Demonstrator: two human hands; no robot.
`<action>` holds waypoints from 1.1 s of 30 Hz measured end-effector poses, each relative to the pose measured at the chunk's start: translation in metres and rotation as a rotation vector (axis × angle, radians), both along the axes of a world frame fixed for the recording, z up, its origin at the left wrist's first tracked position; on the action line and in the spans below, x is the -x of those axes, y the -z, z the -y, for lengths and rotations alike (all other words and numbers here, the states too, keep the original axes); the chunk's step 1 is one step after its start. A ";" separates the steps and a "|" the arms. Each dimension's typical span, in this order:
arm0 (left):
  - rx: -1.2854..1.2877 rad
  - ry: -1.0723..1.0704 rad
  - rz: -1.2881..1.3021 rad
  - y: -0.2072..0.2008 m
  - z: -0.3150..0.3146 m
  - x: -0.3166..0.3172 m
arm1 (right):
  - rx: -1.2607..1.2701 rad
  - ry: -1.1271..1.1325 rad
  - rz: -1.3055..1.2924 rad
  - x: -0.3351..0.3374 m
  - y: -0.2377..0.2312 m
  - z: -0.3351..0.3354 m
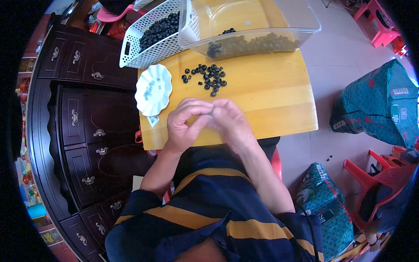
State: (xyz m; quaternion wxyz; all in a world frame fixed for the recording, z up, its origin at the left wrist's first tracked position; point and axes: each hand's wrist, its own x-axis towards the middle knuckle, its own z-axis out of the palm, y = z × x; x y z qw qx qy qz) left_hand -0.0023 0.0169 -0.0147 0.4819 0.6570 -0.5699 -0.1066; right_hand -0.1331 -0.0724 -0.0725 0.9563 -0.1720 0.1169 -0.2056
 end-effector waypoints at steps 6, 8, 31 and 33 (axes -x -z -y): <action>-0.010 -0.045 0.112 -0.012 0.000 0.003 | 0.054 0.059 -0.045 0.000 0.002 -0.002; -0.016 -0.052 0.166 -0.014 0.000 0.003 | 0.076 0.080 -0.072 -0.001 0.001 -0.004; -0.095 -0.202 -0.008 0.028 -0.007 -0.015 | 0.399 0.251 -0.419 -0.001 0.006 -0.001; -0.110 -0.235 0.114 0.037 -0.007 -0.022 | 0.413 0.254 -0.409 0.000 0.004 0.001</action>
